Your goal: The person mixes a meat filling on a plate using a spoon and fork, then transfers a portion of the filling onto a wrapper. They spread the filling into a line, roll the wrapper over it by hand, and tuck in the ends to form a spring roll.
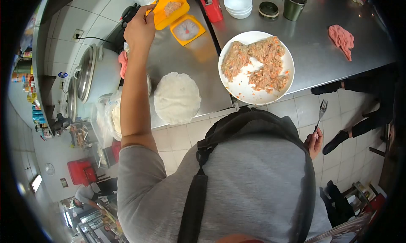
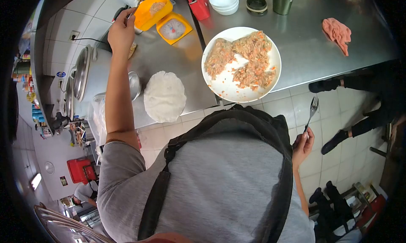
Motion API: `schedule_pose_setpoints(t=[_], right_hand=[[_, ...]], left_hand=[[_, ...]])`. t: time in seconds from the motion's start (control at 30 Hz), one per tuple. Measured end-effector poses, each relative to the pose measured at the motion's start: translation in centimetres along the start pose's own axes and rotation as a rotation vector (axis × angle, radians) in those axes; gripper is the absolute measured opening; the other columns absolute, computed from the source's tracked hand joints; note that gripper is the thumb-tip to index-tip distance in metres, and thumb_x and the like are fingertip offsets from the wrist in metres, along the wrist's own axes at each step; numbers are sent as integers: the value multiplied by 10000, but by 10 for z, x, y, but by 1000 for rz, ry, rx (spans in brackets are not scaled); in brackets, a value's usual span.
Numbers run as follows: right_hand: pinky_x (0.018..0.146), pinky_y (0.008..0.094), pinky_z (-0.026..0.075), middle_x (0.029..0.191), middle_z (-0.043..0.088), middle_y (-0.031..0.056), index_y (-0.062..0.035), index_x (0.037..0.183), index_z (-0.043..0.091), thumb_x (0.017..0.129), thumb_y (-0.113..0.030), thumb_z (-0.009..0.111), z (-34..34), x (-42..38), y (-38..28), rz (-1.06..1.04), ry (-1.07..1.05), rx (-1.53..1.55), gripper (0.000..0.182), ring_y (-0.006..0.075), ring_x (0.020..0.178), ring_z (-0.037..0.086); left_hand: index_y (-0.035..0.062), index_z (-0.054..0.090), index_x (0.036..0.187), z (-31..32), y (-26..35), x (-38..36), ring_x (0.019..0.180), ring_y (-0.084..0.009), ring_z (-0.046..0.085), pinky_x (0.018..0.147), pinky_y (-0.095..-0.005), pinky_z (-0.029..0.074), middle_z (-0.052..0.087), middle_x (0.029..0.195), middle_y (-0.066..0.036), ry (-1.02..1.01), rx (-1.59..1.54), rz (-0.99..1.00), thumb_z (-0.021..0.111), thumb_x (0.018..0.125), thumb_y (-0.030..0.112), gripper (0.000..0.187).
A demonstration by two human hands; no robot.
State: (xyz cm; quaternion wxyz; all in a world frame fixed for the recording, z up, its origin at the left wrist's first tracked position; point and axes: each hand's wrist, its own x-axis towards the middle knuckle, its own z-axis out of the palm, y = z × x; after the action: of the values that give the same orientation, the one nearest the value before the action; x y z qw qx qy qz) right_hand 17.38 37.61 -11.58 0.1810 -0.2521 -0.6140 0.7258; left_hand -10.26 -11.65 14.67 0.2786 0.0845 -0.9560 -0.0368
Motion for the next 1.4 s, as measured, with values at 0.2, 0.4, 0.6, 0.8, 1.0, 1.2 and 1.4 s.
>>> schedule_pose_setpoints(t=[0.2, 0.4, 0.6, 0.8, 1.0, 1.2, 1.4], right_hand=[[588, 212, 298, 784, 504, -32, -20, 1235, 576, 1042, -174, 560, 49, -6, -35, -149, -106, 96, 248, 48, 681, 401], [618, 199, 326, 800, 508, -34, -11, 1225, 591, 1044, -137, 542, 50, 15, -11, -194, -110, -22, 226, 42, 701, 421], [628, 215, 369, 798, 535, -25, -9, 1206, 636, 1035, -62, 509, 49, 42, -1, -329, -144, -215, 219, 48, 711, 448], [611, 307, 449, 752, 563, 32, -116, 1111, 733, 865, -5, 673, 92, 50, -67, -843, -478, -756, 276, 185, 662, 525], [616, 372, 476, 734, 555, 43, -154, 1079, 743, 763, -23, 709, 112, 72, -84, -1035, -609, -978, 344, 237, 698, 570], [610, 373, 484, 712, 560, 59, -134, 1063, 740, 770, -41, 718, 118, 79, -88, -1041, -605, -962, 308, 250, 676, 570], [623, 383, 498, 728, 591, 67, -127, 1044, 737, 792, -51, 704, 116, 83, -87, -993, -606, -1005, 265, 261, 701, 599]], left_hand=[[183, 718, 1214, -20, 27, -47, 620, -73, 446, 605, -244, 388, 496, 680, 32, 0, -305, -8, 644, 949, 179, 275], [118, 717, 1209, -3, 33, -105, 630, -35, 383, 579, -201, 327, 425, 677, 59, -72, -580, -40, 660, 940, 61, 281], [182, 732, 1175, 18, 60, -172, 617, -194, 558, 602, -306, 416, 610, 707, -52, -300, -478, 520, 655, 902, 47, 314], [171, 727, 1105, 38, 81, -216, 685, -250, 624, 632, -381, 429, 666, 767, -67, -402, -298, 586, 664, 866, 70, 267], [160, 732, 1081, 24, 76, -220, 620, -254, 571, 602, -382, 407, 600, 694, -56, -462, -367, 609, 675, 839, 47, 272], [156, 744, 1073, 39, 98, -220, 602, -249, 553, 599, -387, 411, 555, 655, -55, -397, -439, 608, 697, 825, 37, 279], [168, 751, 1081, 26, 71, -208, 748, -252, 665, 651, -380, 462, 715, 859, -74, -575, -358, 617, 668, 844, 35, 284]])
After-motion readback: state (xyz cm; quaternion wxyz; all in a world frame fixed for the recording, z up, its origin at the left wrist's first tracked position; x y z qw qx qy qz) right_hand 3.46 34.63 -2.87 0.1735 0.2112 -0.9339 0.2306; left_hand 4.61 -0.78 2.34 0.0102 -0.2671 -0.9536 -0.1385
